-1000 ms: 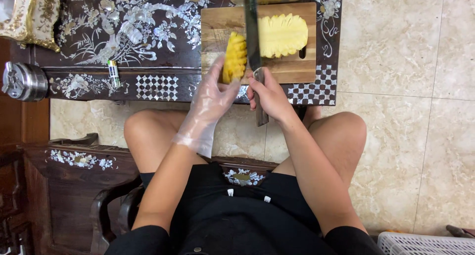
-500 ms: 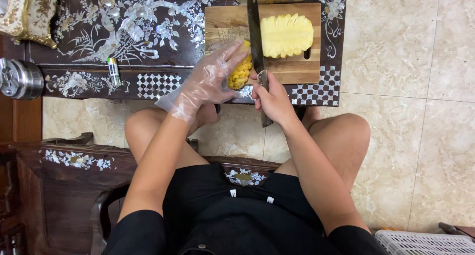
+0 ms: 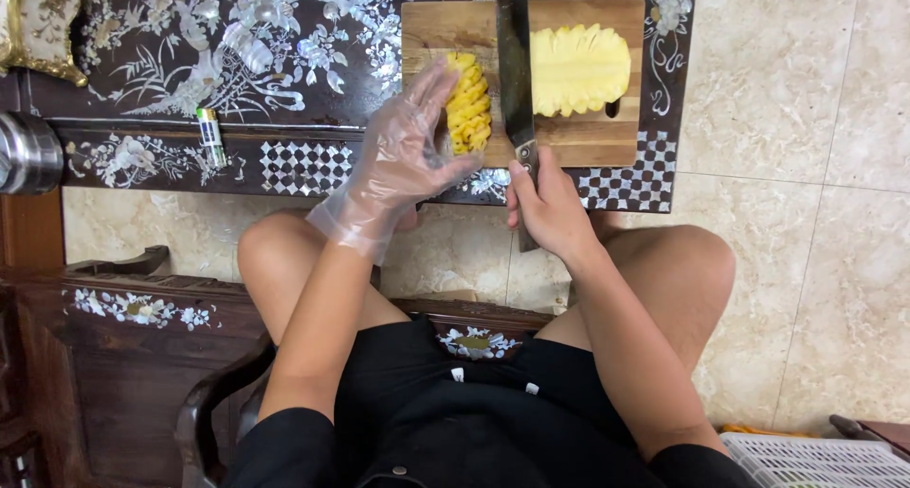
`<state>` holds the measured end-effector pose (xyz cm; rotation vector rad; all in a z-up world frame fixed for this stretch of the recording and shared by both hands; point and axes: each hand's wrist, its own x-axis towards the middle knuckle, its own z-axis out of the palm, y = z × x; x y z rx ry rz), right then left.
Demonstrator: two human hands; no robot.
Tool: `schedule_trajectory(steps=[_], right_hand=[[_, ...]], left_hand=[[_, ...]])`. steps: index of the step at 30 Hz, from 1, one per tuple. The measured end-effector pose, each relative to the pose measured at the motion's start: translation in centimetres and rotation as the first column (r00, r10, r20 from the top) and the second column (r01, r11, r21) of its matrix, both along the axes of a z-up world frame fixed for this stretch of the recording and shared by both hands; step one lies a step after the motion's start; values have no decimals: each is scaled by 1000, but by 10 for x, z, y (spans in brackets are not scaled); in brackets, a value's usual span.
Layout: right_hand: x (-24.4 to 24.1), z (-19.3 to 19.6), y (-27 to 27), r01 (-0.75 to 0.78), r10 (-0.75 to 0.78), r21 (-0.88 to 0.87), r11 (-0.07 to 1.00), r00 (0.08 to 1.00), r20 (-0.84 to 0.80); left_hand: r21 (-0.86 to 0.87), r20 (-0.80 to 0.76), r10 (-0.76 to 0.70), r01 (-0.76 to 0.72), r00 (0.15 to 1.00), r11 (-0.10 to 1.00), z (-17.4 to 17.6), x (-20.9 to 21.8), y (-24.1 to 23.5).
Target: The person sits at a low table and uses a cleaver to cut peeled pineapple halves into smaller chunks on a wooden cutting board, then places the cut pieces into a clear plastic bag. They continue cutting more pineapple pieces and filling the bag throughout the clip.
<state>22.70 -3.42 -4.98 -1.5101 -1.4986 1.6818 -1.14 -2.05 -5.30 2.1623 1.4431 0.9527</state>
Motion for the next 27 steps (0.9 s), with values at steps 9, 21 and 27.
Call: schedule_trajectory(steps=[9,21,27], right_hand=[[-16,3,-24,-50,49,16,999,998,40],[-23,-21,-33,-98,-31,447,889,961,273],[-39,-11,-24,-83,-34,296,951,928,370]], left_hand=[[-64,142,-124,135,982,989,-3,-24,7],[-45,68,-75,79,995,996,-9,-23,11],[-31,-22,-51,51,998,998,-4,-20,7]])
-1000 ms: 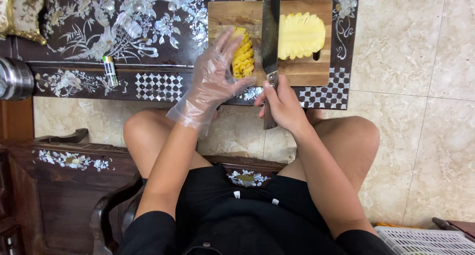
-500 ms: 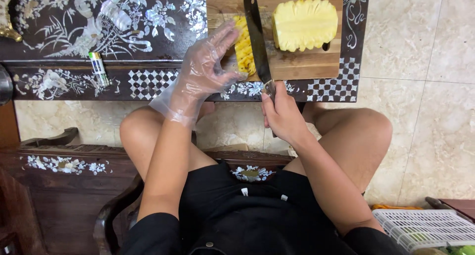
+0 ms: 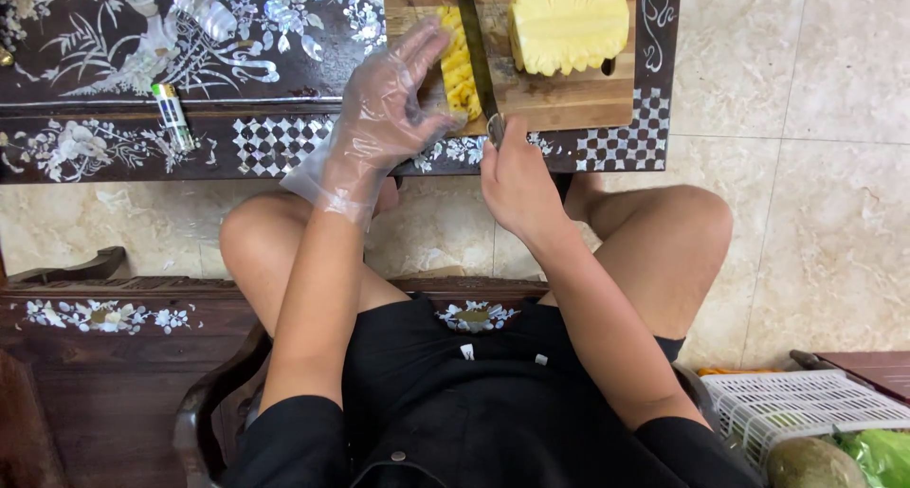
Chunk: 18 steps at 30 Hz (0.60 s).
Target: The person sits at a low table and uses a cleaver to cut peeled pineapple halves into smaller chunks on a wooden cutting board, then places the cut pieces into a clear plastic bag. They continue cutting more pineapple pieces and filling the bag throughout the clip.
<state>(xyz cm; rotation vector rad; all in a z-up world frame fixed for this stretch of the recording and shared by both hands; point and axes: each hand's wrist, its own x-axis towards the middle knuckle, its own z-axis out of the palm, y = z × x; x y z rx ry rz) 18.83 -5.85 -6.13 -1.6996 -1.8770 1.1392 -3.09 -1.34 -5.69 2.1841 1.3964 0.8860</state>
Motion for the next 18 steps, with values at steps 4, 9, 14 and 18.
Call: schedule_trajectory(steps=[4,9,14,18], right_hand=[[-1,4,-9,11,-12,24,1000,1000,18],[7,-11,-30,27,-24,-85,996,999,38],[2,-4,-12,25,-25,2,1000,1000,8],[6,-32,7,-39,37,44,998,999,40]], left_hand=[[38,-59,20,-18,998,999,1,7,-3],[120,-69,27,-18,997,993,-14,5,-6],[31,-42,-5,6,999,999,1,2,-1],[35,-69,-6,8,998,999,2,1,1]])
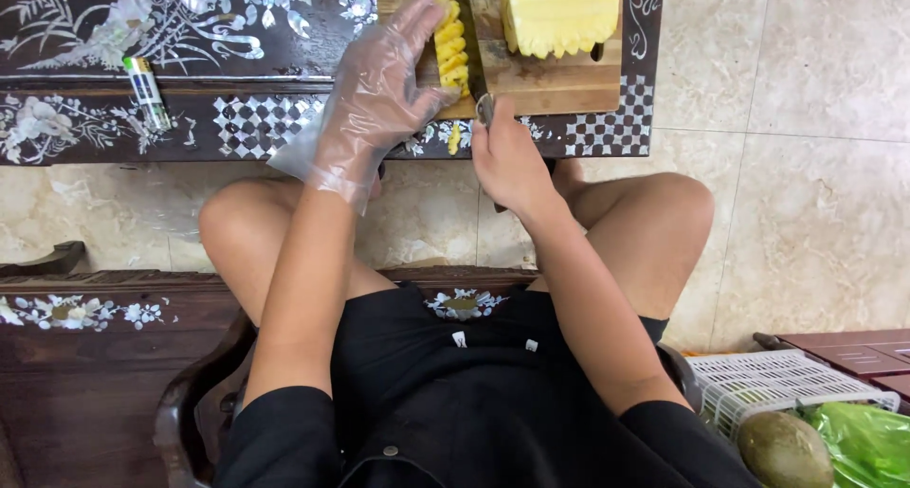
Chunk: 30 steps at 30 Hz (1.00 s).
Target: The person sits at a low table and uses a cleaver to cut peeled pineapple halves into smaller chunks on a wooden cutting board, then places the cut pieces into a clear plastic bag. They continue cutting more pineapple pieces and filling the bag throughout the clip.
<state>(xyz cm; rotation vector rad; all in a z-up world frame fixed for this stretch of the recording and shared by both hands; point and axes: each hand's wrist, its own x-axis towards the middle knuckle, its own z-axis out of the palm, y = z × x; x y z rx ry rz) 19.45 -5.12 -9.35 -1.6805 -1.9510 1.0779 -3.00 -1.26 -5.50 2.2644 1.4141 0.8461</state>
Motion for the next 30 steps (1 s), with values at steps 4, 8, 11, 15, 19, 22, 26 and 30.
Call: schedule_trajectory(steps=[4,8,11,15,19,22,26,30], right_hand=[[-2,19,-8,-56,58,79,995,998,-16],[-7,53,-32,37,-58,-263,964,996,-73],[-5,49,-31,55,-80,-292,955,994,-74],[0,24,-1,-8,-2,-165,986,998,-65],[-6,23,11,-34,26,-150,988,998,-53],[-5,35,-1,-29,19,-186,982,998,-55],[2,46,-26,-30,6,-292,956,997,-82],[6,57,-31,-25,14,-338,941,999,-34]], left_hand=[[-85,-82,61,-68,995,994,2,5,-1],[15,-75,15,-14,997,1000,-11,1,-2],[39,-37,-2,3,999,999,-12,-2,4],[5,-43,-21,21,999,1000,1,0,5],[-4,-24,-15,15,1000,1000,-7,-1,5],[41,-13,-12,13,1000,999,-6,-1,4],[37,-45,27,-25,999,999,-5,2,2],[-25,37,28,-27,999,999,-10,0,6]])
